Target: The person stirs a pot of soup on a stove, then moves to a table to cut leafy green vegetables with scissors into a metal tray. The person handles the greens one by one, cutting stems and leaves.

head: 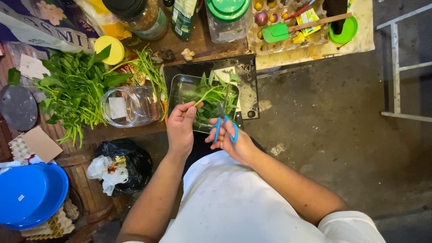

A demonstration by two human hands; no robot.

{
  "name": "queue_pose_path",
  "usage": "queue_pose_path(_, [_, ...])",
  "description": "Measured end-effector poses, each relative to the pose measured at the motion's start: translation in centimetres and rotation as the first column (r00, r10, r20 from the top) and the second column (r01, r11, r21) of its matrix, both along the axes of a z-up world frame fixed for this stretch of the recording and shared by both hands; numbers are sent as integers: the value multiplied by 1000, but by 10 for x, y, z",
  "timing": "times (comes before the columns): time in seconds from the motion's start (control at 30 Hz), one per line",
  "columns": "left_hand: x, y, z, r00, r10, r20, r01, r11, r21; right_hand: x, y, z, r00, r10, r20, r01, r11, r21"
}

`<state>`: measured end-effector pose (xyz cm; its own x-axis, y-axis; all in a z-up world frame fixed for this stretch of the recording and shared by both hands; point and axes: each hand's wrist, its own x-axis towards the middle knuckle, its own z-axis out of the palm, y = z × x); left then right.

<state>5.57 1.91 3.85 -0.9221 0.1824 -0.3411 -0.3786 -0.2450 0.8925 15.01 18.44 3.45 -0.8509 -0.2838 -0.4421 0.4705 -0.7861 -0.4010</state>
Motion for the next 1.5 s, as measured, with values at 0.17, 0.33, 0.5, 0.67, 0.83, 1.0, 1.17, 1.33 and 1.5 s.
queue_pose_path(0.17, [8, -5, 1, 1000, 7, 27, -7, 1000, -12, 1, -1, -10, 998, 7, 59, -11, 997, 70])
queue_pose_path(0.33, [17, -14, -5, 996, 59, 73, -53, 995, -82, 6, -10, -22, 987, 71, 146, -99, 976, 194])
queue_pose_path(0.5, [15, -32, -14, 990, 116, 75, -102, 980, -168, 6, -5, -24, 939, 151, 308, -197, 972, 126])
queue_pose_path(0.67, [6, -49, -23, 986, 118, 119, -104, 988, -113, 4, 8, -25, 947, 208, 245, -242, 963, 121])
queue_pose_path(0.83, [-7, -60, -17, 958, 106, 267, -145, 981, 132, 7, 19, -38, 962, 162, 222, -194, 972, 133])
queue_pose_path(1.0, [-55, -83, 11, 946, 233, 224, -275, 944, 181, 9, 32, -42, 963, 145, 229, -179, 974, 138])
queue_pose_path(1.17, [-68, -137, -1, 951, 304, -64, -303, 865, -400, 5, 38, -34, 974, 126, 190, -155, 977, 145])
queue_pose_path(1.33, [-99, -279, -39, 761, 278, -586, -641, 189, -744, 5, 44, -33, 971, 119, 209, -153, 976, 156])
queue_pose_path(1.5, [-93, -333, -68, 915, 279, -293, -233, -227, -946, -3, 45, -35, 969, 140, 206, -172, 974, 149])
